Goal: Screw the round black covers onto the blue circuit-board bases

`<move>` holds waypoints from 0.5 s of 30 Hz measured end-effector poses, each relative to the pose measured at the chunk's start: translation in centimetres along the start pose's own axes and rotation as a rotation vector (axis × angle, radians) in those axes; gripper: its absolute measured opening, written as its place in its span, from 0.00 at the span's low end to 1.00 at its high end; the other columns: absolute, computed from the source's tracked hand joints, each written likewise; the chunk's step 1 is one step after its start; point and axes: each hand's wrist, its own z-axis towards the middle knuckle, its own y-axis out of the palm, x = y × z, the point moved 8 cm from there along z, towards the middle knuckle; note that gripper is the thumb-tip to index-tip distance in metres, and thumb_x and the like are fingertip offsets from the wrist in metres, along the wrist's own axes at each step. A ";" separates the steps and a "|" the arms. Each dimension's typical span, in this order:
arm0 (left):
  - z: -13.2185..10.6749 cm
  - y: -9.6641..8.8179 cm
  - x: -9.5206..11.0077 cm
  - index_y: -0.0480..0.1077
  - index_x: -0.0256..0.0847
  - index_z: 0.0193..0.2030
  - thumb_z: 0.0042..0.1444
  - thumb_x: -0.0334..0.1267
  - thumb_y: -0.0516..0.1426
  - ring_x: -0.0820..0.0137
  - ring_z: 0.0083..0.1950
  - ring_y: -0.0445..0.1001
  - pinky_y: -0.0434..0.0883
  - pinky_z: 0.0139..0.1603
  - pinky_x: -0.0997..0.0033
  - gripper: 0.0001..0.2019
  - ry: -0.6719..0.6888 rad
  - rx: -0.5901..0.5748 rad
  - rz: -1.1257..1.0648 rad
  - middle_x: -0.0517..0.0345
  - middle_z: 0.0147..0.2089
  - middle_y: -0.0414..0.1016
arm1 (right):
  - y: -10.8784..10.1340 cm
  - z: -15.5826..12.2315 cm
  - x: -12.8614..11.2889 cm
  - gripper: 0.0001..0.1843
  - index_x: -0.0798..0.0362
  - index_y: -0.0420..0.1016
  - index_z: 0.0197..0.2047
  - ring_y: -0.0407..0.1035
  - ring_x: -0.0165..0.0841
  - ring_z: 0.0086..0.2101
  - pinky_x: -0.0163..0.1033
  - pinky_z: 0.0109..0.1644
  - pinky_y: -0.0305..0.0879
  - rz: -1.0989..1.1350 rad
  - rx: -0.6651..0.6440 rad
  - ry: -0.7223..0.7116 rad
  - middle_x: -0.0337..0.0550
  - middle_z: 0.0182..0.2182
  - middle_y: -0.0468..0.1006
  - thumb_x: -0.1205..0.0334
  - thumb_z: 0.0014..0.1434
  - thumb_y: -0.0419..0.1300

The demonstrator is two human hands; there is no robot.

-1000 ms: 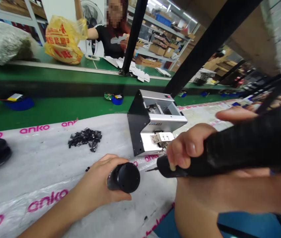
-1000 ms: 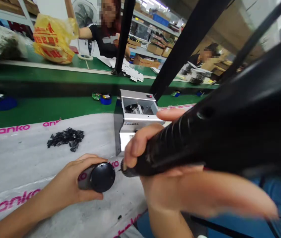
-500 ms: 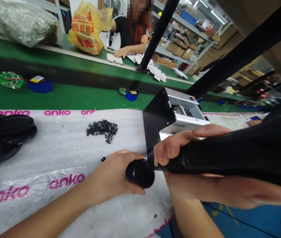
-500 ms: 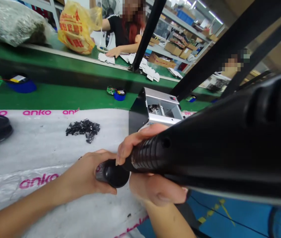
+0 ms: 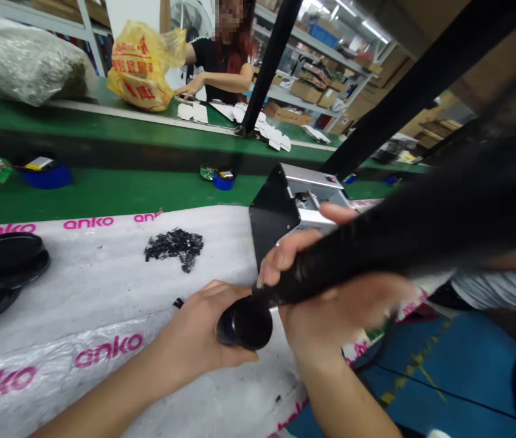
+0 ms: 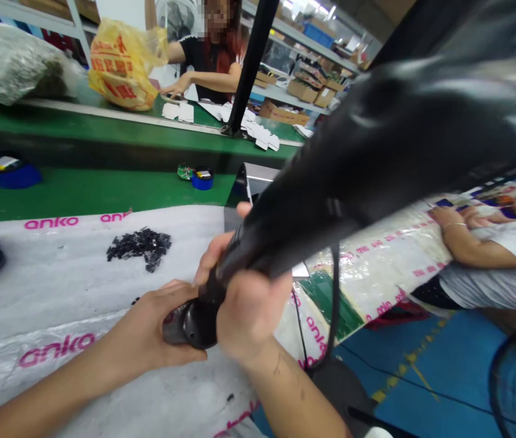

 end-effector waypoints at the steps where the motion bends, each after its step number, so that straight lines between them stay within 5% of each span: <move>1: -0.1 0.1 0.0 0.70 0.48 0.49 0.43 0.38 0.70 0.59 0.51 0.73 0.70 0.53 0.59 0.25 0.002 0.013 0.028 0.59 0.47 0.75 | -0.9 0.7 -0.2 0.27 0.45 0.68 0.46 0.62 0.29 0.16 0.34 0.17 0.60 0.034 0.059 -0.005 0.31 0.21 0.69 0.32 0.55 0.57; 4: -0.6 0.1 -0.4 0.67 0.47 0.51 0.44 0.38 0.69 0.55 0.58 0.69 0.70 0.56 0.55 0.27 -0.060 0.055 0.087 0.53 0.54 0.70 | -4.6 2.8 -2.9 0.26 0.50 0.69 0.39 0.59 0.28 0.14 0.33 0.14 0.56 0.043 0.248 -0.165 0.31 0.17 0.67 0.34 0.56 0.57; 7: -1.1 0.2 -0.8 0.57 0.56 0.64 0.48 0.40 0.68 0.54 0.67 0.61 0.65 0.64 0.51 0.38 -0.086 -0.035 0.060 0.55 0.67 0.60 | -7.6 3.4 -6.2 0.24 0.50 0.69 0.39 0.59 0.30 0.14 0.34 0.13 0.57 -0.080 0.395 -0.438 0.32 0.17 0.67 0.37 0.57 0.55; 10: -1.3 0.3 -0.7 0.53 0.62 0.66 0.52 0.36 0.64 0.57 0.68 0.61 0.61 0.68 0.53 0.38 -0.056 -0.119 0.016 0.61 0.68 0.60 | -8.1 3.9 -6.4 0.23 0.50 0.70 0.43 0.62 0.31 0.15 0.35 0.14 0.58 -0.166 0.360 -0.510 0.33 0.19 0.69 0.39 0.60 0.55; 15: -0.8 -0.4 -0.8 0.64 0.55 0.58 0.50 0.34 0.65 0.59 0.59 0.70 0.70 0.58 0.59 0.29 -0.103 -0.011 0.021 0.56 0.57 0.65 | -7.9 4.1 -4.8 0.27 0.51 0.71 0.41 0.61 0.29 0.13 0.34 0.12 0.57 -0.184 0.253 -0.411 0.32 0.17 0.70 0.34 0.56 0.59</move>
